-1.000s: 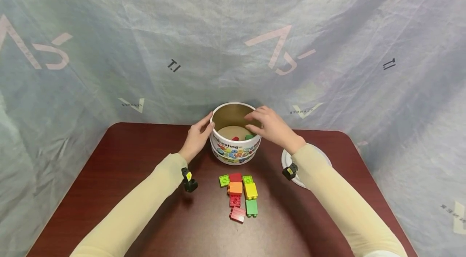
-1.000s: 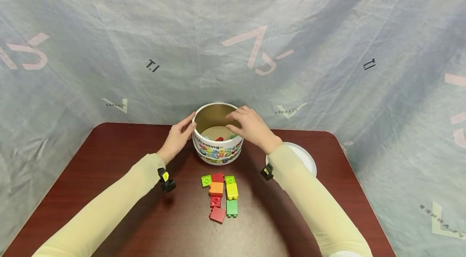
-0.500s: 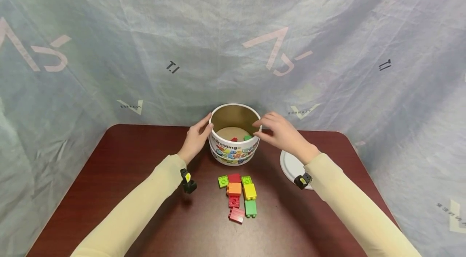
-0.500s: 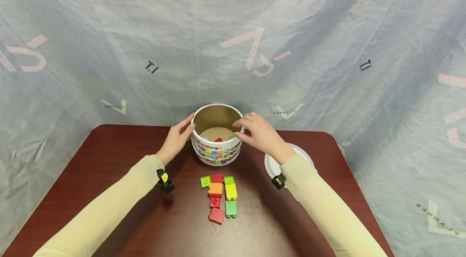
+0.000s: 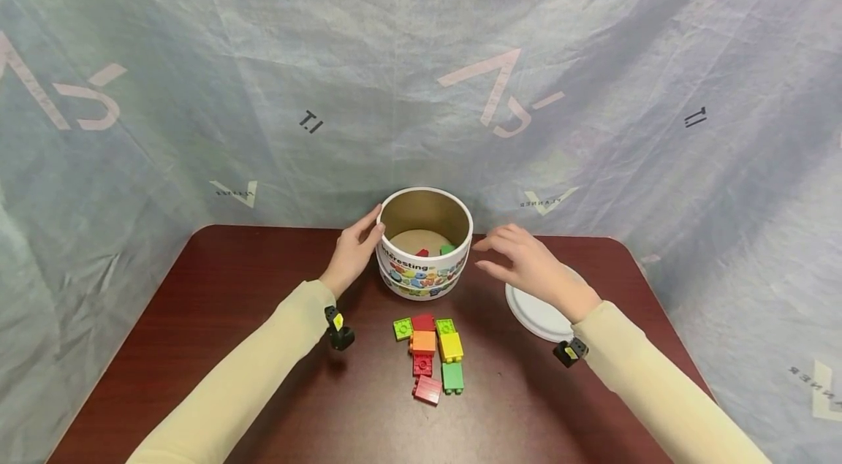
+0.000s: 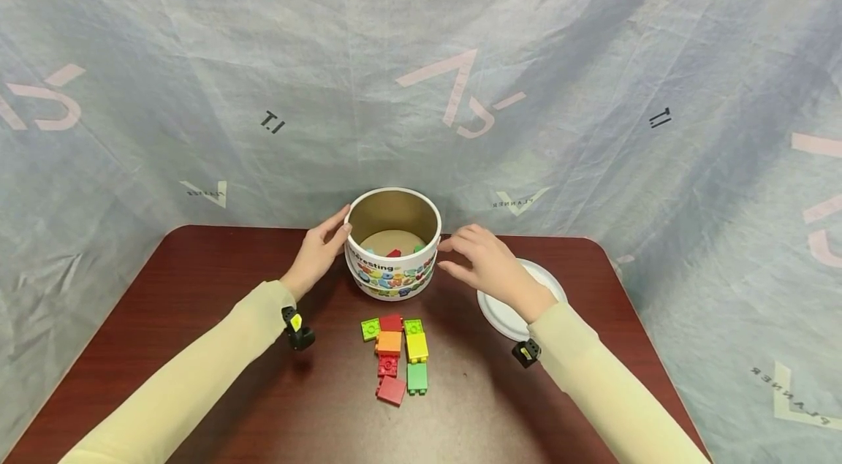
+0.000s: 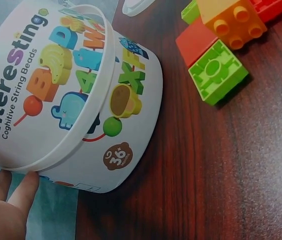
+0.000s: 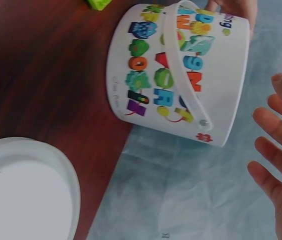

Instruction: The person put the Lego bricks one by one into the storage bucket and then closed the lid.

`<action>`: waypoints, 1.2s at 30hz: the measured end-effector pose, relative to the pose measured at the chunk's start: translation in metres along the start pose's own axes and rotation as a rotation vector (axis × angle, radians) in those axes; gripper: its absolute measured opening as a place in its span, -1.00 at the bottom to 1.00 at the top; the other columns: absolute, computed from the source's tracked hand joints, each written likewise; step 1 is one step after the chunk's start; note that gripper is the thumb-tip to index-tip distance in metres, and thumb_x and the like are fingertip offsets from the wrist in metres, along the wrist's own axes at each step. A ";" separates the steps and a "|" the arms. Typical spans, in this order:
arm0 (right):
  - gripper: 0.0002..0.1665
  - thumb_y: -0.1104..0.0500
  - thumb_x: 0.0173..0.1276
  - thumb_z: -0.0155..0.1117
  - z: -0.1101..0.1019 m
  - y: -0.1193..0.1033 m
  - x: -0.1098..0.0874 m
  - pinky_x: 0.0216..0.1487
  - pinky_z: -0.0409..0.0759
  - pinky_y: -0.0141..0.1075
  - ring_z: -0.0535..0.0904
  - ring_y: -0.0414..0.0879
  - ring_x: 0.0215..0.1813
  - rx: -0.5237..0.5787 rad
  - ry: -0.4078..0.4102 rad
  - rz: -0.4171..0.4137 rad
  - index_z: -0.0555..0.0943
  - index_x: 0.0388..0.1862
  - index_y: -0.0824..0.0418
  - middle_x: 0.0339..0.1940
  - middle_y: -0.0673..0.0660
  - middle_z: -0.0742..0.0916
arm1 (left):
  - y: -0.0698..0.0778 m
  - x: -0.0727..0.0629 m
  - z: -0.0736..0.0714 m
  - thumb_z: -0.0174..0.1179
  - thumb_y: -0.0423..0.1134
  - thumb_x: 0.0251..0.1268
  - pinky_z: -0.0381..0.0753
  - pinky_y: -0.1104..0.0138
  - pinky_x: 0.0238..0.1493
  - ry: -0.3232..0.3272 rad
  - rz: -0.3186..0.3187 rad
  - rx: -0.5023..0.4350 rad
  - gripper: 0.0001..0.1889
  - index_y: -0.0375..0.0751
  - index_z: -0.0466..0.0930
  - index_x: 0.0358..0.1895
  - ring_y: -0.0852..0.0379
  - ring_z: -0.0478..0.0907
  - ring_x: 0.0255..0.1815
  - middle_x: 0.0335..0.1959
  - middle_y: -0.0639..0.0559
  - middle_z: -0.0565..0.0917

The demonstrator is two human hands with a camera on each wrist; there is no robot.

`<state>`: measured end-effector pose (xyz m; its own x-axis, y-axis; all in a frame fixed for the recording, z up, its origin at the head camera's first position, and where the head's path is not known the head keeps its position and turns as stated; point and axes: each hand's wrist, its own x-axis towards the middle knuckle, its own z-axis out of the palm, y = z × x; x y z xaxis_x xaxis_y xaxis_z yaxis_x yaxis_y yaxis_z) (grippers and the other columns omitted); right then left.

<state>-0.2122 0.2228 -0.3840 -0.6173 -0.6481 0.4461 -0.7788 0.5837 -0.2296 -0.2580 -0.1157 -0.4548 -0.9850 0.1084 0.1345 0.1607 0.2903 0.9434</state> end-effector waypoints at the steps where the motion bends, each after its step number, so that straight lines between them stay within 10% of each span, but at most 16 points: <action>1: -0.70 0.16 0.32 0.55 0.000 0.000 -0.003 0.15 0.61 -0.01 0.60 0.04 0.10 -0.001 -0.007 0.014 0.76 0.01 0.19 -0.11 0.06 0.76 | 0.000 0.000 0.000 0.10 -0.09 0.66 0.31 0.15 0.57 0.001 0.001 0.000 -0.44 0.03 0.29 0.62 0.06 0.22 0.62 0.62 0.08 0.28; 36: -0.75 0.17 0.36 0.51 0.073 -0.009 -0.069 0.05 0.67 -0.11 0.63 -0.09 -0.02 0.114 -0.102 0.026 0.76 -0.03 0.23 -0.17 0.04 0.78 | -0.003 -0.003 0.003 0.09 0.03 0.65 0.34 0.11 0.55 0.021 0.010 -0.023 -0.42 0.07 0.30 0.62 0.02 0.27 0.60 0.62 0.10 0.29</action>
<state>-0.1704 0.2262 -0.4759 -0.6408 -0.6834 0.3498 -0.7666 0.5452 -0.3393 -0.2555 -0.1137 -0.4587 -0.9845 0.0908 0.1503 0.1695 0.2674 0.9486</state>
